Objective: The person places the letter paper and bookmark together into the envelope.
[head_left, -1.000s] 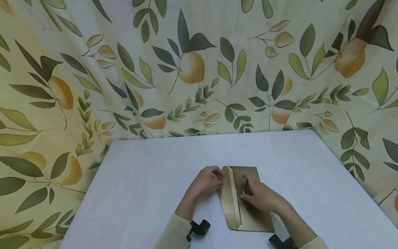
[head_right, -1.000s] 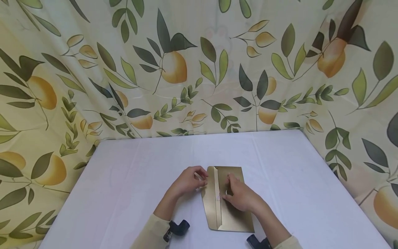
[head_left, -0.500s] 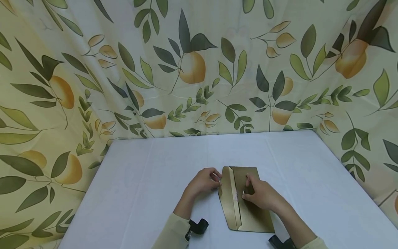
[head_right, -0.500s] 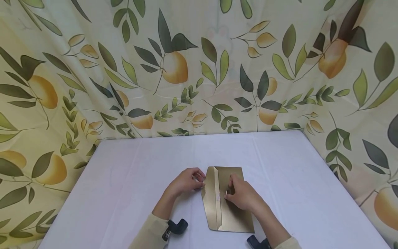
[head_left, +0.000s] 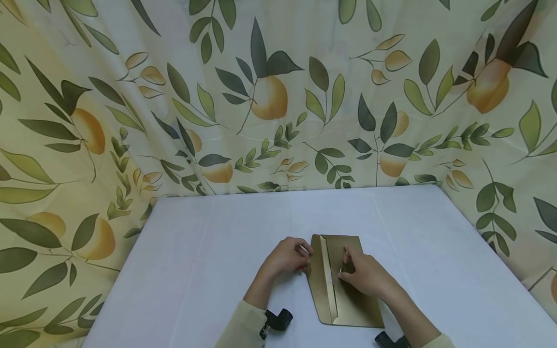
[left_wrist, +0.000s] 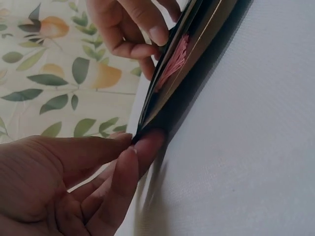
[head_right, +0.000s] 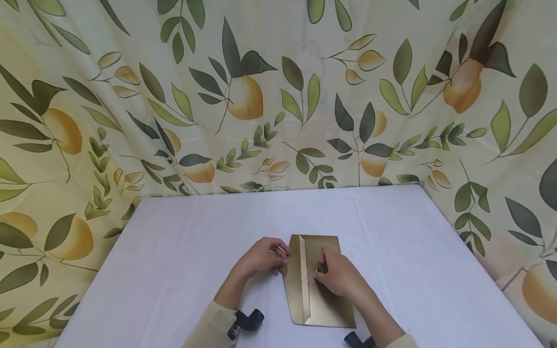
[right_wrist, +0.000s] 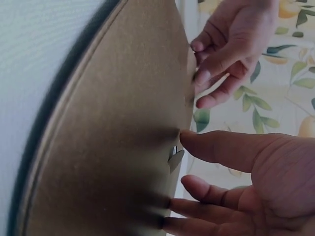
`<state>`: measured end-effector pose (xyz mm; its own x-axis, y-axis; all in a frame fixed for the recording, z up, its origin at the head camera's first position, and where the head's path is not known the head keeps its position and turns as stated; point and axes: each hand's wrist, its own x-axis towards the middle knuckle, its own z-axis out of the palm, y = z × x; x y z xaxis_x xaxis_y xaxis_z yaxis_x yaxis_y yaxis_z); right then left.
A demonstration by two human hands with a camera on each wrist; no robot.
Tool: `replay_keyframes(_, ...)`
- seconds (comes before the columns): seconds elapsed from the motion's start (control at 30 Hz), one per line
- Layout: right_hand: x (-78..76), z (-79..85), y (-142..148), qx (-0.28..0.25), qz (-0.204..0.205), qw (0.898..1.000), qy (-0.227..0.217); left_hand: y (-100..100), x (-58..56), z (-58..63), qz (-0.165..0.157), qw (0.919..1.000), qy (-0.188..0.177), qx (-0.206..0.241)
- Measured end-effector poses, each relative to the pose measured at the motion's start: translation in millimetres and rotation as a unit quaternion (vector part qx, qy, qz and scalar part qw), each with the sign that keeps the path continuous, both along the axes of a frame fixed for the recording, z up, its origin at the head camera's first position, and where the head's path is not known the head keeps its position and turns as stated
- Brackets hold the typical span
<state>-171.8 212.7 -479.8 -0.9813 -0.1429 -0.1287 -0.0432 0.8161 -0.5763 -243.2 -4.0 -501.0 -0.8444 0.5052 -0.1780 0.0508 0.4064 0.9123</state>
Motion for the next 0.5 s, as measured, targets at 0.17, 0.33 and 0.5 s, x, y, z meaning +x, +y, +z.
replay_keyframes(0.17,0.3,-0.1,0,0.006,-0.002,1.000,0.004,0,-1.9,0.3,-0.002,0.9994,-0.002,0.034)
replay_keyframes(0.33,-0.1,2.6,2,0.012,0.017,1.000,0.004,6,-3.5,-5.9,0.001,0.9975,0.022,0.067)
replay_keyframes(0.5,-0.9,3.9,5,0.002,0.033,0.999,0.007,23,0.8,-14.5,-0.009,0.9908,0.102,0.089)
